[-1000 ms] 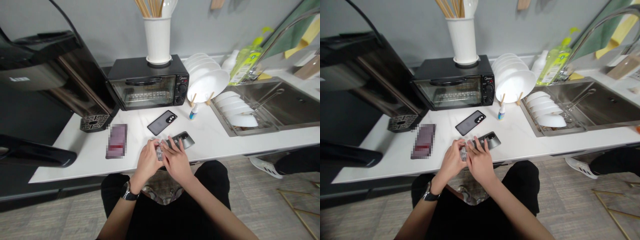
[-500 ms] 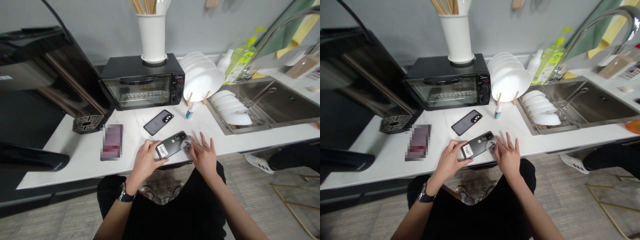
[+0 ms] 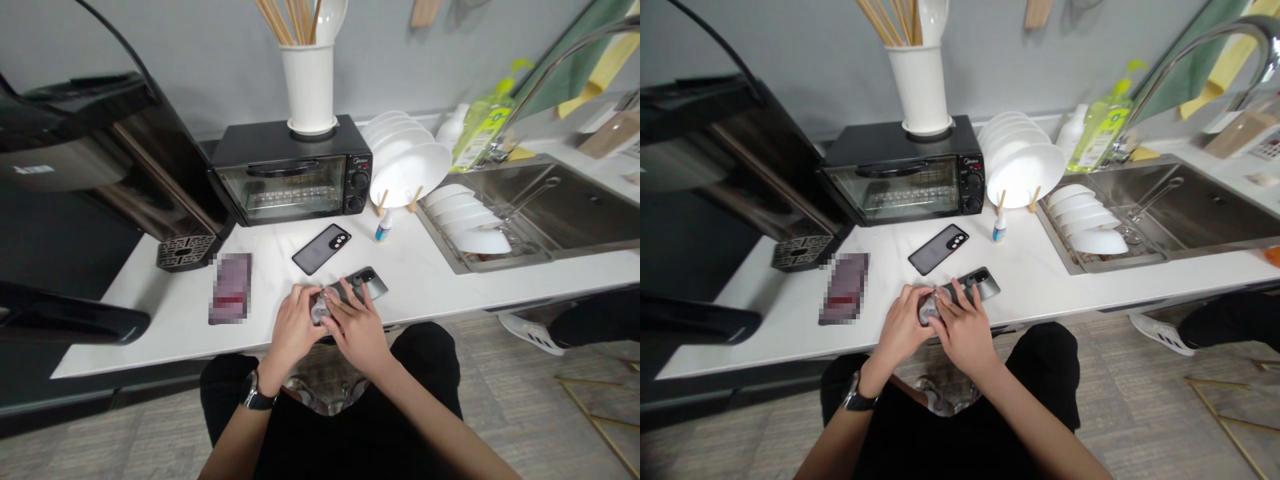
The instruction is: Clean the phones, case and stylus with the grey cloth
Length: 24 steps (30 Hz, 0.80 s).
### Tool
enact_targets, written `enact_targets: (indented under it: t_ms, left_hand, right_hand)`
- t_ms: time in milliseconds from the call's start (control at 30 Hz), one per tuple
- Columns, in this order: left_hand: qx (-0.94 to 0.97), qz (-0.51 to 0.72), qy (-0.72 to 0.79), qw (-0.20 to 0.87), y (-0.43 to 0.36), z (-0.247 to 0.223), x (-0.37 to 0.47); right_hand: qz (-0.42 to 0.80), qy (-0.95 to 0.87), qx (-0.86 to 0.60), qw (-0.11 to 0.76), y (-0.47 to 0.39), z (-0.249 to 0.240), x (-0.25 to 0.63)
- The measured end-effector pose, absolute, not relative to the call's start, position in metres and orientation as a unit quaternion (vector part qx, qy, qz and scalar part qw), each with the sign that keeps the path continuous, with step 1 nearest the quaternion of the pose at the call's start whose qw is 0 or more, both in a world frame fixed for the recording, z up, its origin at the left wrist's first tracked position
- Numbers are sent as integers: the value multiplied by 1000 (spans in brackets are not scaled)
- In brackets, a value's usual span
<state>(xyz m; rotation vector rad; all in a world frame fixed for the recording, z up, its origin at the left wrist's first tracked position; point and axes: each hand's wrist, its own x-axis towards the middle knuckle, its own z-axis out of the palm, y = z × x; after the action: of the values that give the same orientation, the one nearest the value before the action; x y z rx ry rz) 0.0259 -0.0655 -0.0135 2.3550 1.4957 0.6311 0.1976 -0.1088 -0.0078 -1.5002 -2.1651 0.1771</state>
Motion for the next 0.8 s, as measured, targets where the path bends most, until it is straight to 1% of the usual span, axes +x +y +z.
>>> enact_targets:
  t_ms: [100, 200, 300, 400, 567, 700, 800]
  left_hand:
    - [817, 213, 515, 148, -66, -12, 26]
    - [821, 217, 506, 150, -65, -12, 26]
    - [825, 220, 499, 151, -64, -12, 26]
    - [825, 221, 498, 152, -63, -12, 26]
    - [826, 212, 499, 157, -64, -13, 25]
    - [824, 207, 507, 146, -65, -17, 25]
    - [813, 198, 530, 137, -65, -19, 25]
  right_hand:
    - [58, -802, -544, 240, -131, -11, 217]
    - [19, -776, -585, 235, -140, -16, 246]
    - [-25, -737, -635, 231, -130, -22, 273]
    - [-34, -717, -658, 226, -109, -26, 285]
    - [-4, -719, -656, 229, -82, -23, 251]
    - [58, -794, -561, 227, -94, -15, 200]
    - [68, -817, -524, 229, -114, -13, 180]
